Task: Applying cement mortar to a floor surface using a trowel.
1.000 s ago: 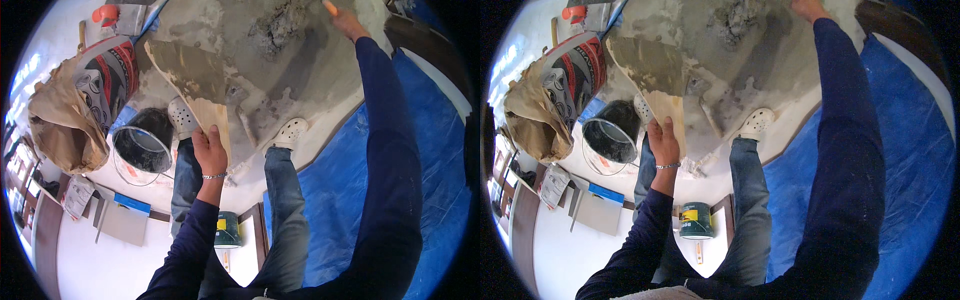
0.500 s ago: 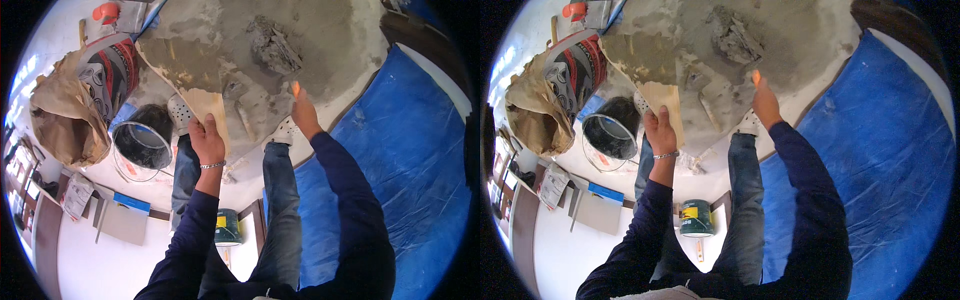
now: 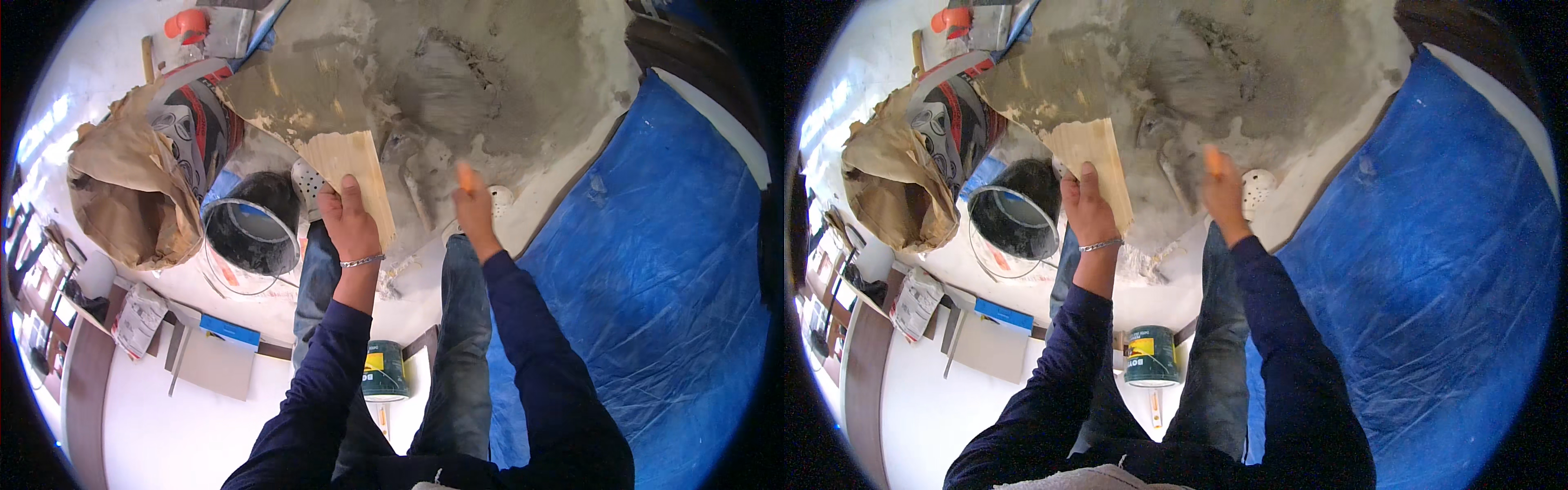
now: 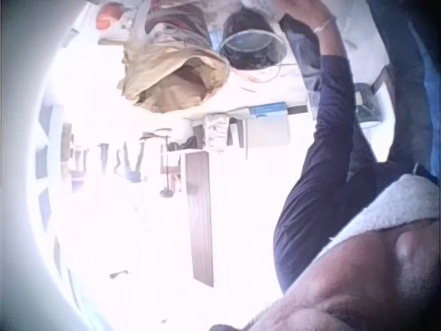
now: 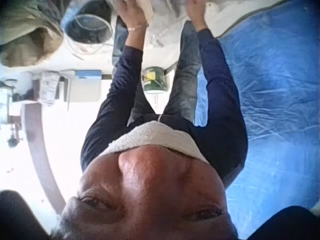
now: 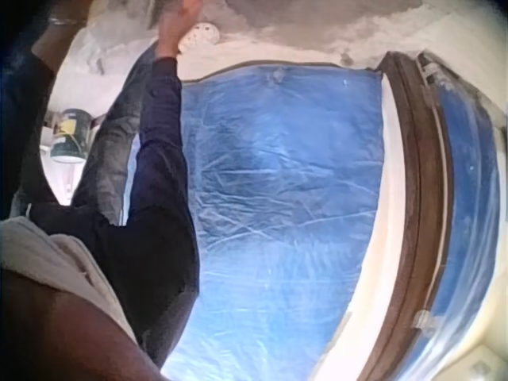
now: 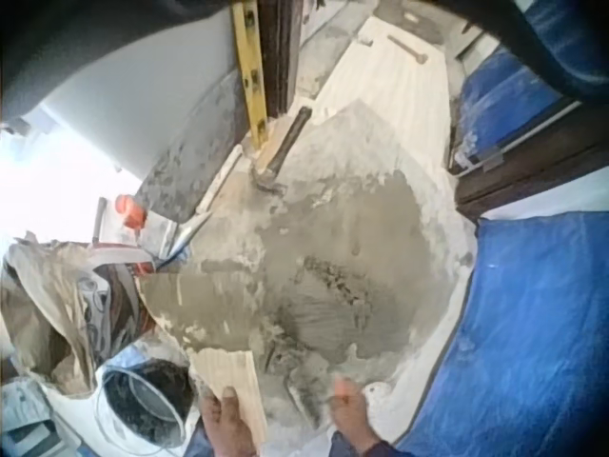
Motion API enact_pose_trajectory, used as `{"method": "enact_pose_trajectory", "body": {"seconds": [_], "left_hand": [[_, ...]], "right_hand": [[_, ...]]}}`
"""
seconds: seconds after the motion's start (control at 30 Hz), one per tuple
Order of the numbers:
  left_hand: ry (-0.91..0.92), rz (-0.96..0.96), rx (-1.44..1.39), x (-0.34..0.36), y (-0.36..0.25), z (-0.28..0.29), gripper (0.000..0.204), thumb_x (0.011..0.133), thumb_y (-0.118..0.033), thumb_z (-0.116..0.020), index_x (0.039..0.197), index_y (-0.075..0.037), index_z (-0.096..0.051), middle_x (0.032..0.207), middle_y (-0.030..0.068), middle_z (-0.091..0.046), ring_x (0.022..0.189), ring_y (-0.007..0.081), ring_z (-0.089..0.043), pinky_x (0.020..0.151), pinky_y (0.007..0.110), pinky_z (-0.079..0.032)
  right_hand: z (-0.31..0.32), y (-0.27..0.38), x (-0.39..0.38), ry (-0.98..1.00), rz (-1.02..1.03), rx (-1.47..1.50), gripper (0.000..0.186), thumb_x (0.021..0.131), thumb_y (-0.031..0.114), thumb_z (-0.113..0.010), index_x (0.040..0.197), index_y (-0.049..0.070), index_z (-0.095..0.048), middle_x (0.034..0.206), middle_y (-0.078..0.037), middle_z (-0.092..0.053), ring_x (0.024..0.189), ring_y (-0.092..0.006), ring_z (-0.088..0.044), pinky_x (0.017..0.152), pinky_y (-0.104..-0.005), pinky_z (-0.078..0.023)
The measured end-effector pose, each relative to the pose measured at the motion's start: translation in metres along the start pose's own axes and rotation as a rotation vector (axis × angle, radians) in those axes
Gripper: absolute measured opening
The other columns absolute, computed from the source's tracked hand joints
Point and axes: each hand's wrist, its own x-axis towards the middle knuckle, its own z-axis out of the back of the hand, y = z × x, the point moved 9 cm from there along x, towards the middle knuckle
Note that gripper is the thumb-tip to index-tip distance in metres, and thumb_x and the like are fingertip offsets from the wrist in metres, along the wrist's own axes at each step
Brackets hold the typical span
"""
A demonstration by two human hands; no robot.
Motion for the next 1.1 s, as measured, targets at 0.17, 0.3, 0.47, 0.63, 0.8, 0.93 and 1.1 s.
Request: {"method": "enact_pose_trajectory", "body": {"seconds": [0.17,0.3,0.47,0.63,0.8,0.93,1.1], "left_hand": [[0.083,0.034,-0.075,0.003,-0.008,-0.01,0.032,0.1,-0.029,-0.052,0.112,0.0,-0.049,0.099,0.0094,-0.062,0.083,0.0133,-0.059,0.074,0.027,-0.049],[0.129,0.013,-0.104,0.002,-0.01,-0.023,0.035,0.099,-0.033,-0.052,0.112,0.0,-0.05,0.093,0.0118,-0.066,0.076,0.0166,-0.063,0.068,0.029,-0.051],[0.154,-0.023,-0.069,0.001,-0.023,-0.028,0.036,0.099,-0.034,-0.053,0.112,0.0,-0.05,0.092,0.0135,-0.067,0.076,0.0176,-0.064,0.067,0.029,-0.052],[0.178,0.001,-0.082,0.0,-0.013,-0.03,0.036,0.099,-0.032,-0.053,0.113,0.001,-0.052,0.093,0.0132,-0.067,0.077,0.0168,-0.064,0.068,0.028,-0.052],[0.212,0.033,-0.012,0.006,-0.013,-0.025,0.033,0.099,-0.03,-0.054,0.11,0.001,-0.053,0.096,0.0106,-0.067,0.079,0.0141,-0.063,0.071,0.025,-0.05],[0.155,0.077,-0.038,0.012,-0.001,-0.023,0.032,0.099,-0.03,-0.055,0.107,0.001,-0.054,0.097,0.0096,-0.067,0.08,0.0133,-0.063,0.072,0.025,-0.05],[0.172,0.102,0.123,0.012,-0.012,-0.035,0.037,0.097,-0.036,-0.058,0.105,0.0,-0.054,0.089,0.0099,-0.067,0.075,0.0148,-0.063,0.069,0.026,-0.051]], "right_hand": [[-0.107,0.058,0.027,0.357,-0.134,0.016,0.038,0.085,0.035,-0.062,0.103,0.001,-0.064,0.098,-0.025,-0.066,0.096,-0.0409,-0.062,0.081,-0.0446,-0.048],[-0.108,0.074,0.067,0.337,-0.11,-0.108,0.044,0.088,0.041,-0.06,0.097,-0.001,-0.064,0.093,-0.025,-0.066,0.095,-0.0412,-0.062,0.08,-0.0454,-0.048],[-0.015,0.04,0.087,0.185,-0.328,0.083,0.047,0.089,0.048,-0.059,0.084,0.002,-0.06,0.066,-0.01,-0.059,0.051,-0.0219,-0.057,0.048,-0.0363,-0.046],[0.021,-0.004,0.046,0.199,-0.492,0.449,0.045,0.091,0.054,-0.057,0.08,0.01,-0.055,0.055,-0.001,-0.048,0.04,-0.013,-0.045,0.038,-0.0299,-0.039],[0.007,0.032,-0.017,0.384,-0.61,1.398,0.05,0.093,0.062,-0.047,0.079,0.015,-0.051,0.049,0.002,-0.042,0.034,-0.0103,-0.037,0.034,-0.026,-0.035],[-0.006,-0.015,-0.045,0.19,-0.645,0.96,0.05,0.095,0.061,-0.044,0.076,0.016,-0.052,0.048,0.002,-0.038,0.032,-0.0108,-0.034,0.033,-0.0284,-0.032],[0.005,-0.028,0.009,0.238,-0.137,-0.23,0.057,0.088,0.058,-0.055,0.09,0.002,-0.065,0.072,-0.018,-0.063,0.071,-0.0318,-0.064,0.065,-0.0426,-0.05]]}}
